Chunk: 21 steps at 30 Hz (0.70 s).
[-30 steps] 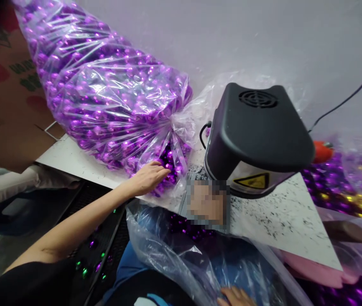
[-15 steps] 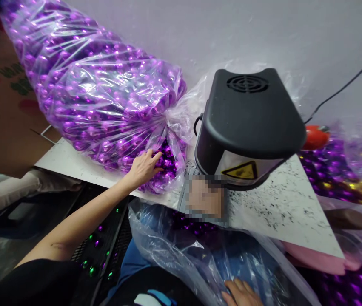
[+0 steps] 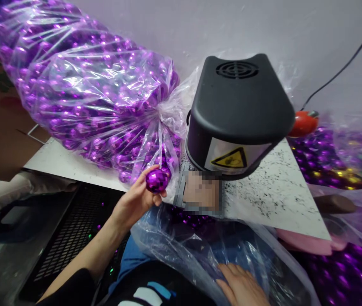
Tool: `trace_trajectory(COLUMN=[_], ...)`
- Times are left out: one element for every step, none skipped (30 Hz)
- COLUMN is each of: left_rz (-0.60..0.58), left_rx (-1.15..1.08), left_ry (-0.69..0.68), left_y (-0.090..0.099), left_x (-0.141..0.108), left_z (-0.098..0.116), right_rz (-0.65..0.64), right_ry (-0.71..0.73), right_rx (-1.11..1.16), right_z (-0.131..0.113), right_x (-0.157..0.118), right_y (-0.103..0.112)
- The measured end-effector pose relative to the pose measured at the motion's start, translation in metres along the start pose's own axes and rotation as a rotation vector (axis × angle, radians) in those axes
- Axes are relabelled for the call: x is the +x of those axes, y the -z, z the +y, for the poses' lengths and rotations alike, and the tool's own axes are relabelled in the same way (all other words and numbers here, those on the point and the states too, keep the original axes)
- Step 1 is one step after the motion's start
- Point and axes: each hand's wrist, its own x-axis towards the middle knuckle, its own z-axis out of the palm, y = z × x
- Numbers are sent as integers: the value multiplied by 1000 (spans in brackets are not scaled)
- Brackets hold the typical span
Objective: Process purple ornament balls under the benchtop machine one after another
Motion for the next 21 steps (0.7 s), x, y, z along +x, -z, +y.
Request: trace_trajectory(left_rz=[-5, -8, -11, -11, -12, -10, -1, 14, 24, 23, 5, -26, -66, -107, -139, -161, -175, -181, -185, -183, -178], left_rx=[17, 57, 111, 167, 217, 252, 274, 284, 278, 255, 217, 167, 111, 54, 7, -24, -39, -34, -10, 33, 90], left_ry=[25, 45, 58, 66, 70, 72, 72, 71, 74, 81, 98, 124, 156, 190, 220, 242, 254, 256, 253, 245, 232], left_y=[-5, -9, -13, -17, -19, -21, -21, -20, -18, -16, -13, -10, -7, -5, -4, -3, -3, -4, -5, -6, -7], left_x=[0, 1, 4, 7, 12, 17, 24, 30, 37, 44, 50, 55, 59, 63, 65, 68, 69, 71, 72, 74, 75], left_z=[-9, -18, -26, -33, -38, -43, -46, -49, -50, -51, -51, -50, -49, -49, -48, -47, -47, -48, -49, -50, -52], right_rz=[-4, -32, -40, -57, -63, -63, -70, -71, -71, -72, -71, -73, -76, -81, -84, -86, -85, -83, -77, -69, -58], right_ry=[14, 26, 23, 18, 22, 28, 35, 41, 43, 41, 35, 28, 22, 18, 17, 20, 25, 33, 40, 46, 50], right_rx=[-13, -23, -38, -48, -39, -27, -13, 3, 16, 27, 37, 47, 55, 64, 71, 76, 82, 86, 91, 94, 95], right_z=[-9, -19, -29, -38, -47, -55, -61, -66, -70, -72, -73, -72, -72, -71, -69, -68, -67, -65, -64, -62, -61], right_x=[0, -1, -1, -2, -2, -2, -3, -3, -3, -3, -3, -2, -2, -2, -2, -2, -3, -3, -3, -3, -3], right_y=[4, 8, 12, 16, 21, 25, 29, 32, 34, 36, 38, 39, 39, 39, 40, 40, 41, 43, 45, 47, 50])
